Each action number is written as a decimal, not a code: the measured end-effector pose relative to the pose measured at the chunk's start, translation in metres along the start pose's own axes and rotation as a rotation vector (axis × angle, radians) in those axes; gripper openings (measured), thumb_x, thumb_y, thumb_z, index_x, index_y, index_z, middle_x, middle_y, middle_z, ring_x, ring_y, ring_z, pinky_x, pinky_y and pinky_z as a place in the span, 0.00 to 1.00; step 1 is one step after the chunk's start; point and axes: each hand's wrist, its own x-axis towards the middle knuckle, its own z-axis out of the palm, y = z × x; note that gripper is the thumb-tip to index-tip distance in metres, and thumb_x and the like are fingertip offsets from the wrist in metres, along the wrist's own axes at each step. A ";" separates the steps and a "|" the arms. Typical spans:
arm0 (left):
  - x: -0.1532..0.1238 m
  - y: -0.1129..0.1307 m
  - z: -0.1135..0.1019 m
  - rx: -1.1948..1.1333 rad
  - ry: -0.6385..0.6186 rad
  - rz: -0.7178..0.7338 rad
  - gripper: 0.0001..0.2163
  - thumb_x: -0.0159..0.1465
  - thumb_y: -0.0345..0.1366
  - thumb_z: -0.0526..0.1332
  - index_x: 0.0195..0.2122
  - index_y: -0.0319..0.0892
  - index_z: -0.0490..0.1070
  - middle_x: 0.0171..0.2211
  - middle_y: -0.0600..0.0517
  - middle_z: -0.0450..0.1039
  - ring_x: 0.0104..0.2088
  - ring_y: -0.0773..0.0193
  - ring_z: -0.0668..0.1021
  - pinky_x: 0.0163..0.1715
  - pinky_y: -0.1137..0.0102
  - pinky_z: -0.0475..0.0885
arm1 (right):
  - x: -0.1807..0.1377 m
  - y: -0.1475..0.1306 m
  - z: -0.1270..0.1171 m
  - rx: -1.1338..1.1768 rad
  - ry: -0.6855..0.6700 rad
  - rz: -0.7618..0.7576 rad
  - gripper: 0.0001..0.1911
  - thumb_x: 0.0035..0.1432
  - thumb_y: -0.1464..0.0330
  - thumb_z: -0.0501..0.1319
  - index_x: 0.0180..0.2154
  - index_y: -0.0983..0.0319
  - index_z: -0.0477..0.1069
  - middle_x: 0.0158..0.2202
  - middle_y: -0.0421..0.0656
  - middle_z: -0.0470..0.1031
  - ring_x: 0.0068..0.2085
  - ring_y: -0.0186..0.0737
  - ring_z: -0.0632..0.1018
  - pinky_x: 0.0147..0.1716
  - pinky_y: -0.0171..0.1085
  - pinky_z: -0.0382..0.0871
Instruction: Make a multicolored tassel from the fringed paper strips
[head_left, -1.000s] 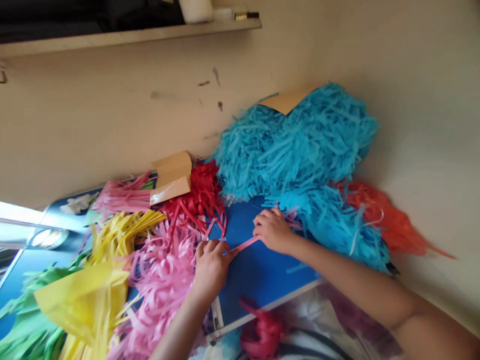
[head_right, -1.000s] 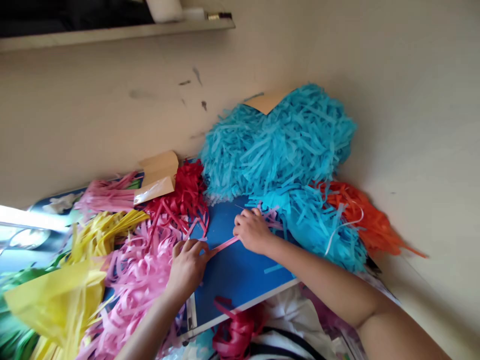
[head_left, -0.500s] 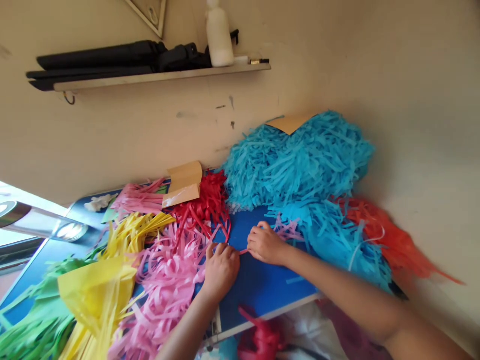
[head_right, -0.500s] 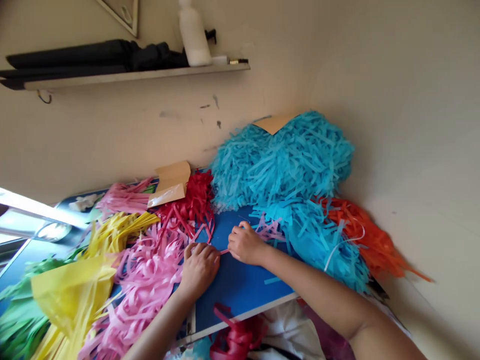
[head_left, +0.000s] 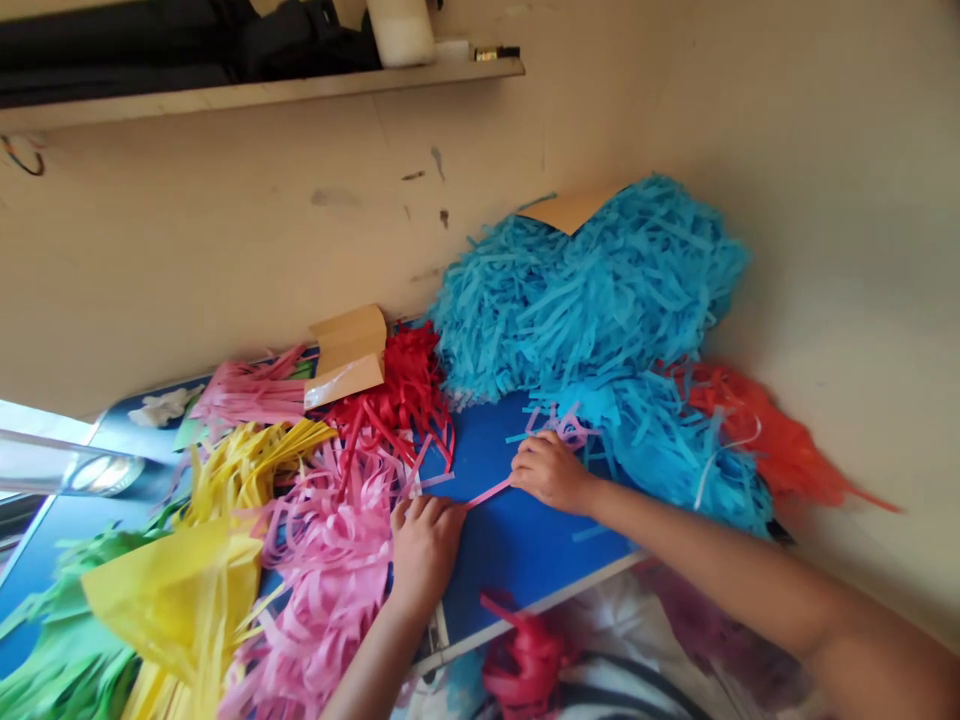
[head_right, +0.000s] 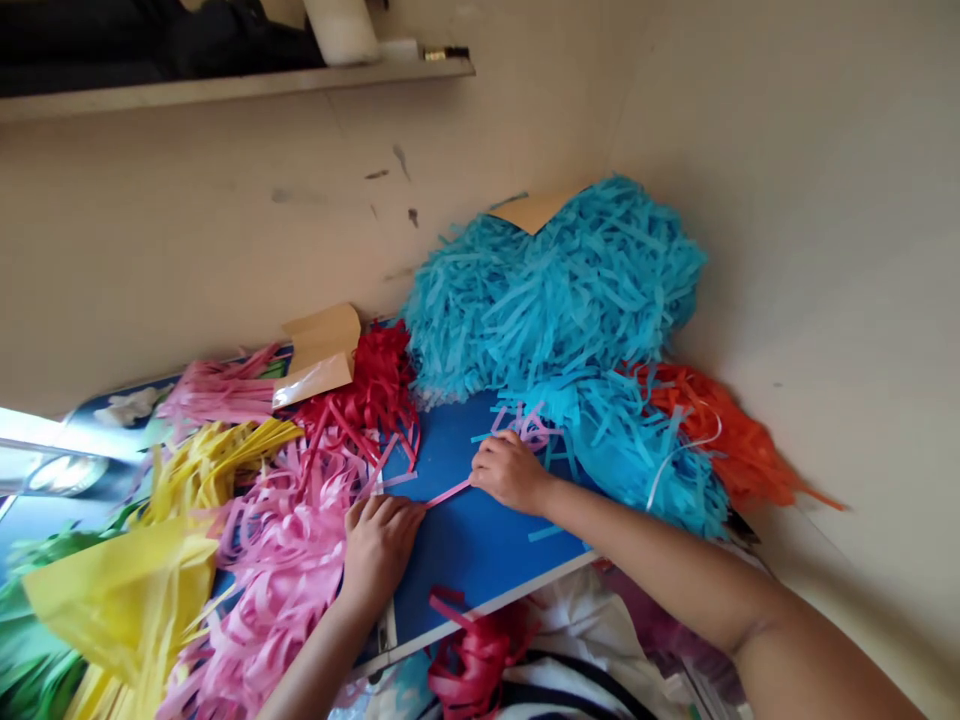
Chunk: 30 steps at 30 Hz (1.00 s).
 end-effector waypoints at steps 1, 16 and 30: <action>-0.001 -0.004 0.002 -0.041 -0.009 -0.034 0.09 0.68 0.36 0.57 0.36 0.48 0.77 0.37 0.52 0.79 0.39 0.57 0.76 0.46 0.58 0.62 | 0.000 0.005 -0.001 0.068 -0.012 0.069 0.07 0.62 0.67 0.64 0.31 0.57 0.78 0.34 0.39 0.78 0.41 0.40 0.71 0.44 0.42 0.55; 0.016 0.000 -0.008 0.113 -0.130 -0.031 0.10 0.67 0.36 0.55 0.32 0.43 0.75 0.33 0.46 0.75 0.38 0.52 0.74 0.42 0.56 0.62 | 0.034 -0.004 -0.019 0.072 -0.349 0.477 0.07 0.50 0.72 0.66 0.22 0.59 0.76 0.32 0.42 0.77 0.39 0.44 0.73 0.35 0.38 0.57; 0.022 0.017 -0.001 0.088 -0.059 0.232 0.10 0.68 0.30 0.55 0.34 0.45 0.76 0.34 0.50 0.76 0.37 0.58 0.74 0.50 0.53 0.60 | 0.029 -0.023 0.003 -0.166 -0.219 -0.299 0.12 0.65 0.75 0.55 0.29 0.65 0.74 0.29 0.45 0.75 0.33 0.39 0.71 0.34 0.39 0.58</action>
